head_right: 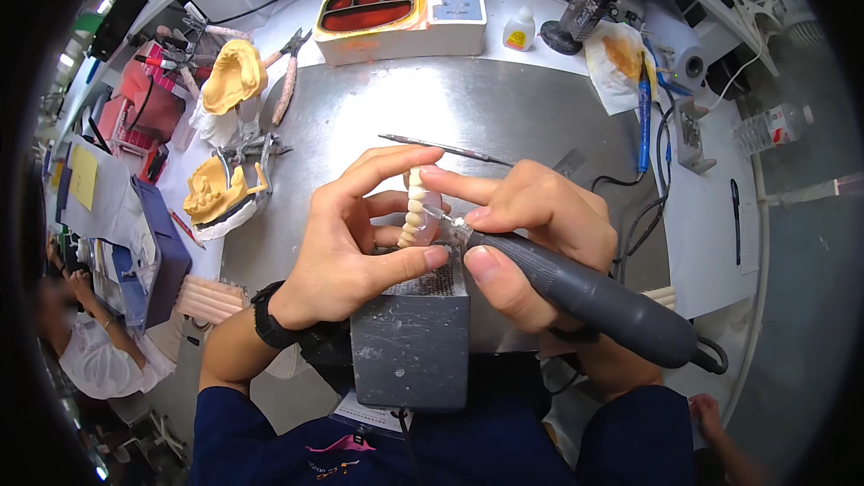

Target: Polishing or grinding a dental bridge using a hand-held rotary tool in a laboratory.

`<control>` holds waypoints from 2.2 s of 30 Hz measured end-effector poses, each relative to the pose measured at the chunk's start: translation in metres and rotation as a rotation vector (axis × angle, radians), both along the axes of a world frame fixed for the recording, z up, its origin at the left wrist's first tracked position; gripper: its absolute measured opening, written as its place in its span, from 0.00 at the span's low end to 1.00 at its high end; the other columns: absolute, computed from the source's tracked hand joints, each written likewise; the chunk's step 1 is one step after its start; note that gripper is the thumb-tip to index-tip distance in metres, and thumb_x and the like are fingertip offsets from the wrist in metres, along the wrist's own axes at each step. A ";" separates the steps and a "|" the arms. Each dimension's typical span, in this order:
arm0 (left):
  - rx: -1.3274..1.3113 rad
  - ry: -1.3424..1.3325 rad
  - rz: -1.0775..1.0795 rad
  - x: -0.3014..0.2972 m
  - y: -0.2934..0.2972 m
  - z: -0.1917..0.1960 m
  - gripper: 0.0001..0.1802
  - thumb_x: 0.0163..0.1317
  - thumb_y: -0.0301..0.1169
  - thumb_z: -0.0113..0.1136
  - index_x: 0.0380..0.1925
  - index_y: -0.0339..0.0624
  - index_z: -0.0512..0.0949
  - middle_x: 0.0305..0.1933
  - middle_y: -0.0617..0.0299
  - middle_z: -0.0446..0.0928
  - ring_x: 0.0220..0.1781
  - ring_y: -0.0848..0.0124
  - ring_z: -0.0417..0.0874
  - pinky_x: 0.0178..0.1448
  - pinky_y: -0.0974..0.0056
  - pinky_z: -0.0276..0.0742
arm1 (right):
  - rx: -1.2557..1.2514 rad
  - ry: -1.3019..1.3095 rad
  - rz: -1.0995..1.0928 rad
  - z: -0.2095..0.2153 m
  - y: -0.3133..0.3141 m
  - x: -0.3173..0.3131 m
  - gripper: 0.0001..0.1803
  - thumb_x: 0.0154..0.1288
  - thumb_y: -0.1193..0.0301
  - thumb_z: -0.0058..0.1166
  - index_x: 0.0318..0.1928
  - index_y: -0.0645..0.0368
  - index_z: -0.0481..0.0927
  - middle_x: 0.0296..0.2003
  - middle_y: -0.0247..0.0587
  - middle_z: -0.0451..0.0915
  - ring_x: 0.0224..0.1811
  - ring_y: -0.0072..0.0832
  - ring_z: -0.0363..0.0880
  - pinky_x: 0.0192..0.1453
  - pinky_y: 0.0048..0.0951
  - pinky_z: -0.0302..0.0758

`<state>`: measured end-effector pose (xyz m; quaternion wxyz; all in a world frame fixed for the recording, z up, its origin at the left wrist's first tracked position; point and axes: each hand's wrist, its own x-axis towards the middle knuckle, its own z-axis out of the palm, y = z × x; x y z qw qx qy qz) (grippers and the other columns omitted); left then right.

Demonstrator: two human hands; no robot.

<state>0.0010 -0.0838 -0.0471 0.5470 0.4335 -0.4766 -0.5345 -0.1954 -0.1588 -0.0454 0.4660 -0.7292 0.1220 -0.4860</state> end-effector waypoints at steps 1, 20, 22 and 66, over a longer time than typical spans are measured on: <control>0.006 0.009 0.001 0.000 0.000 0.000 0.38 0.52 0.15 0.73 0.66 0.40 0.74 0.64 0.55 0.69 0.58 0.62 0.84 0.55 0.63 0.89 | 0.006 0.005 0.008 -0.003 0.000 0.000 0.10 0.61 0.72 0.61 0.39 0.64 0.78 0.31 0.49 0.83 0.48 0.46 0.90 0.39 0.28 0.78; 0.039 -0.034 0.004 -0.001 -0.001 0.003 0.41 0.52 0.15 0.75 0.68 0.39 0.73 0.66 0.55 0.68 0.59 0.64 0.83 0.59 0.63 0.88 | -0.036 0.118 -0.040 0.005 0.000 -0.005 0.11 0.59 0.70 0.62 0.36 0.64 0.77 0.40 0.62 0.87 0.44 0.38 0.90 0.38 0.28 0.79; 0.044 -0.032 -0.018 0.000 -0.001 0.003 0.42 0.52 0.16 0.76 0.70 0.39 0.71 0.68 0.56 0.66 0.60 0.64 0.81 0.61 0.63 0.87 | -0.018 0.106 -0.041 0.005 -0.001 -0.005 0.11 0.59 0.70 0.62 0.36 0.65 0.77 0.39 0.62 0.87 0.45 0.39 0.91 0.39 0.28 0.79; -0.003 -0.095 0.067 -0.003 0.001 0.006 0.39 0.54 0.17 0.73 0.68 0.44 0.73 0.66 0.57 0.70 0.56 0.65 0.84 0.51 0.68 0.88 | 0.790 -0.025 1.229 0.069 0.082 -0.001 0.11 0.70 0.69 0.65 0.43 0.61 0.77 0.31 0.44 0.84 0.31 0.36 0.86 0.35 0.31 0.81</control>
